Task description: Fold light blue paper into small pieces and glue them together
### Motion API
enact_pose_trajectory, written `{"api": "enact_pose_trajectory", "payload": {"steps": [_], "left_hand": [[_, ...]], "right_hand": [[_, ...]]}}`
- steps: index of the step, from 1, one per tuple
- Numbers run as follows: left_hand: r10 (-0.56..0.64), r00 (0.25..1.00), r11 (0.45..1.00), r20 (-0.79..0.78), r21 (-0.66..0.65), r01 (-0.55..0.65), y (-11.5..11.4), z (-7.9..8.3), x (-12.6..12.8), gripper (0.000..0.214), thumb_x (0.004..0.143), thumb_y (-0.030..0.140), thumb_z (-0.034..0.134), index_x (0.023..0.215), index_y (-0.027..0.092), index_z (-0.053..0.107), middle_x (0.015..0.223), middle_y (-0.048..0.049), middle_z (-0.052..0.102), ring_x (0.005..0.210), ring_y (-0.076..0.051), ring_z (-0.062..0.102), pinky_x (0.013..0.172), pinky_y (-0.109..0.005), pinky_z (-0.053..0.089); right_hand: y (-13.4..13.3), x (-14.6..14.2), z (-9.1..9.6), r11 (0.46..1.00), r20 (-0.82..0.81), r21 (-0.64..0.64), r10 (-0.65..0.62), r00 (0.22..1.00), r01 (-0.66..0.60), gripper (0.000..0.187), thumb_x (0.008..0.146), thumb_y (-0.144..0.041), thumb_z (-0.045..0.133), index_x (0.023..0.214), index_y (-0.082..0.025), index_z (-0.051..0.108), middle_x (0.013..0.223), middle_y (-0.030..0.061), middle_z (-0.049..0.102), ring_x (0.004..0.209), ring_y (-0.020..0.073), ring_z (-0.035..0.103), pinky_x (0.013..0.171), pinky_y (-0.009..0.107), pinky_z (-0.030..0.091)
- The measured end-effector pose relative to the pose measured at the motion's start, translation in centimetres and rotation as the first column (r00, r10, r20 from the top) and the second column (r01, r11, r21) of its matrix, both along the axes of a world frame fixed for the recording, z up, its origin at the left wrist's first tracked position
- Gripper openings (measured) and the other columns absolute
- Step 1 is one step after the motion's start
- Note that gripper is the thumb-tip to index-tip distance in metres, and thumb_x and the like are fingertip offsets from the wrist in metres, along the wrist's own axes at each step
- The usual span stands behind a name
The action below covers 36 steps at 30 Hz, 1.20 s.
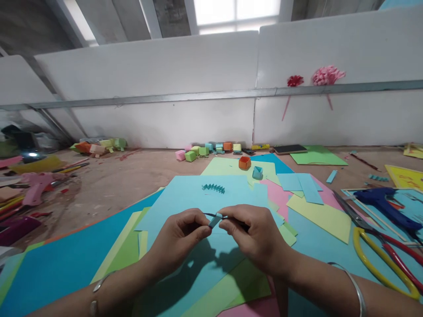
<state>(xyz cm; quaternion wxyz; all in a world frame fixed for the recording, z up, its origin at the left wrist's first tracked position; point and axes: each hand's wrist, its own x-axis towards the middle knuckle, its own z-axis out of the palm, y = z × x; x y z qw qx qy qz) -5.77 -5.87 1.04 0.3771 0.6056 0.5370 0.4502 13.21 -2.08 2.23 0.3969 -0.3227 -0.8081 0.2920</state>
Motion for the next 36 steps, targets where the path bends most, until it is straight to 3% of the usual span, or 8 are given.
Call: {"api": "enact_pose_trajectory", "payload": {"steps": [5, 9, 14, 23, 28, 31, 33, 36], "left_hand": [[0.004, 1.0, 0.998, -0.006, 0.06, -0.003, -0.1, 0.2, 0.1, 0.014, 0.073, 0.026, 0.063, 0.062, 0.017, 0.062, 0.061, -0.0001, 0.056, 0.057, -0.012, 0.048, 0.056, -0.024, 0.038], [0.016, 0.997, 0.986, -0.076, 0.166, -0.003, -0.3, 0.7, -0.2, 0.013, 0.075, 0.023, 0.063, 0.063, 0.017, 0.063, 0.063, -0.0006, 0.058, 0.058, -0.012, 0.049, 0.056, -0.024, 0.038], [0.08, 0.971, 0.953, -0.223, 0.303, -0.008, 0.0, 0.3, -1.0, 0.012, 0.078, 0.019, 0.063, 0.066, 0.018, 0.063, 0.062, -0.0003, 0.059, 0.059, -0.013, 0.051, 0.059, -0.024, 0.039], [0.044, 0.975, 0.968, -0.216, 0.25, 0.012, 0.6, 0.0, -1.1, 0.01, 0.076, 0.02, 0.064, 0.066, 0.019, 0.066, 0.062, -0.0005, 0.061, 0.057, -0.012, 0.051, 0.057, -0.024, 0.038], [-0.024, 0.997, 0.994, -0.074, 0.107, 0.032, 0.3, 0.0, -0.3, 0.013, 0.074, 0.023, 0.064, 0.062, 0.017, 0.064, 0.061, -0.001, 0.06, 0.056, -0.012, 0.049, 0.055, -0.024, 0.038], [-0.055, 0.998, 0.997, -0.009, 0.06, 0.055, 0.0, 0.0, 0.1, 0.016, 0.075, 0.025, 0.063, 0.062, 0.016, 0.064, 0.062, -0.0017, 0.059, 0.057, -0.013, 0.05, 0.055, -0.024, 0.039], [-0.047, 0.999, 0.995, -0.025, 0.09, 0.049, 0.0, 0.1, 0.0, 0.015, 0.075, 0.024, 0.063, 0.062, 0.016, 0.064, 0.063, -0.0019, 0.06, 0.058, -0.013, 0.051, 0.056, -0.024, 0.039], [-0.001, 0.99, 0.976, -0.138, 0.215, 0.031, 0.0, 0.6, -0.6, 0.012, 0.077, 0.021, 0.063, 0.066, 0.017, 0.066, 0.063, -0.002, 0.061, 0.058, -0.013, 0.052, 0.057, -0.025, 0.04]], "right_hand": [[-0.2, -0.1, 0.9, 0.979, -0.093, -0.203, 0.01, 0.996, -0.029, 0.017, 0.079, -0.029, 0.063, 0.083, -0.018, 0.076, 0.058, 0.002, 0.066, 0.052, 0.013, 0.056, 0.048, 0.023, 0.044], [-0.3, 0.1, 1.2, 0.962, -0.163, -0.252, 0.066, 0.984, -0.106, 0.016, 0.078, -0.029, 0.065, 0.079, -0.018, 0.076, 0.06, 0.0028, 0.066, 0.051, 0.0113, 0.052, 0.046, 0.023, 0.042], [-0.2, 0.1, 0.8, 0.933, -0.109, -0.338, 0.091, 0.99, -0.123, 0.025, 0.08, -0.026, 0.063, 0.1, -0.019, 0.075, 0.062, 0.0008, 0.065, 0.047, 0.0086, 0.047, 0.046, 0.022, 0.041], [0.6, 0.2, 0.3, 0.891, -0.103, -0.435, 0.096, 0.99, -0.132, 0.032, 0.076, -0.028, 0.064, 0.103, -0.018, 0.077, 0.062, 0.0018, 0.064, 0.047, 0.0082, 0.045, 0.044, 0.022, 0.041], [0.6, 0.5, 0.3, 0.891, -0.193, -0.404, 0.136, 0.972, -0.205, 0.024, 0.077, -0.031, 0.068, 0.094, -0.02, 0.079, 0.066, 0.0034, 0.068, 0.048, 0.0088, 0.049, 0.046, 0.023, 0.045], [0.4, 0.6, 0.6, 0.861, -0.244, -0.443, 0.152, 0.958, -0.249, 0.023, 0.077, -0.033, 0.07, 0.093, -0.02, 0.079, 0.064, 0.0033, 0.067, 0.047, 0.0083, 0.048, 0.044, 0.022, 0.045], [0.4, 0.6, 0.8, 0.856, -0.257, -0.448, 0.153, 0.954, -0.258, 0.022, 0.077, -0.032, 0.071, 0.094, -0.02, 0.079, 0.063, 0.0029, 0.066, 0.047, 0.0081, 0.048, 0.044, 0.022, 0.045], [0.4, 0.7, 1.3, 0.897, -0.212, -0.384, 0.147, 0.966, -0.221, 0.021, 0.076, -0.027, 0.07, 0.094, -0.022, 0.08, 0.063, 0.0025, 0.067, 0.047, 0.0082, 0.049, 0.045, 0.023, 0.045]]}}
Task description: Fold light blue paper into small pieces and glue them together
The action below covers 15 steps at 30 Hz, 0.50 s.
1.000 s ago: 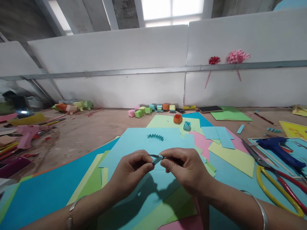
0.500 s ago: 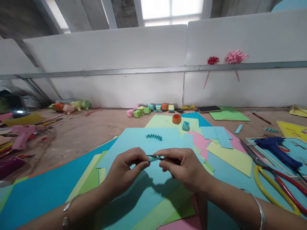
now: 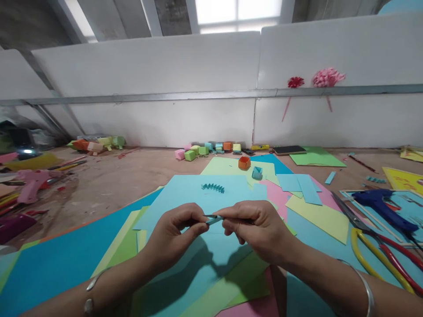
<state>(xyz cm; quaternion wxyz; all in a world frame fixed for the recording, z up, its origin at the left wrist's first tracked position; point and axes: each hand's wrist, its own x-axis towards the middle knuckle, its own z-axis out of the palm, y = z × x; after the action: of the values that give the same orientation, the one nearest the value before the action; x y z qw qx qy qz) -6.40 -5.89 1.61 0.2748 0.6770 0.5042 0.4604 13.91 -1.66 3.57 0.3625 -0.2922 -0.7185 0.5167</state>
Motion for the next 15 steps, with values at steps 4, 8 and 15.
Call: {"api": "enact_pose_trajectory", "payload": {"steps": [4, 8, 15], "left_hand": [[0.025, 0.99, 0.985, -0.139, 0.171, -0.001, 0.0, 0.5, -0.6, 0.01, 0.08, 0.018, 0.063, 0.071, 0.018, 0.067, 0.064, -0.0027, 0.063, 0.06, -0.014, 0.053, 0.058, -0.026, 0.04], [0.017, 0.998, 0.996, -0.054, 0.093, -0.012, -0.1, 0.2, -0.1, 0.012, 0.078, 0.019, 0.063, 0.066, 0.018, 0.065, 0.062, -0.0017, 0.06, 0.058, -0.013, 0.051, 0.057, -0.025, 0.04], [-0.007, 0.98, 0.985, 0.198, -0.167, 0.041, -0.2, -0.2, 0.8, 0.014, 0.073, 0.026, 0.064, 0.061, 0.017, 0.062, 0.061, -0.0001, 0.057, 0.056, -0.012, 0.046, 0.055, -0.024, 0.037]], "right_hand": [[-0.2, -0.1, 0.7, 0.994, 0.056, 0.097, -0.063, 0.996, 0.057, 0.018, 0.077, -0.028, 0.069, 0.091, -0.024, 0.08, 0.063, 0.0019, 0.067, 0.046, 0.0087, 0.05, 0.045, 0.023, 0.047], [-0.5, -0.2, 0.8, 0.989, 0.026, 0.09, -0.116, 0.993, 0.113, 0.017, 0.077, -0.034, 0.07, 0.087, -0.024, 0.08, 0.063, 0.0025, 0.067, 0.047, 0.0099, 0.053, 0.047, 0.024, 0.049], [-0.6, -0.3, 0.1, 0.996, -0.03, -0.042, -0.077, 0.997, 0.076, 0.019, 0.077, -0.033, 0.071, 0.088, -0.02, 0.079, 0.062, 0.0021, 0.065, 0.047, 0.0091, 0.049, 0.045, 0.024, 0.044]]}}
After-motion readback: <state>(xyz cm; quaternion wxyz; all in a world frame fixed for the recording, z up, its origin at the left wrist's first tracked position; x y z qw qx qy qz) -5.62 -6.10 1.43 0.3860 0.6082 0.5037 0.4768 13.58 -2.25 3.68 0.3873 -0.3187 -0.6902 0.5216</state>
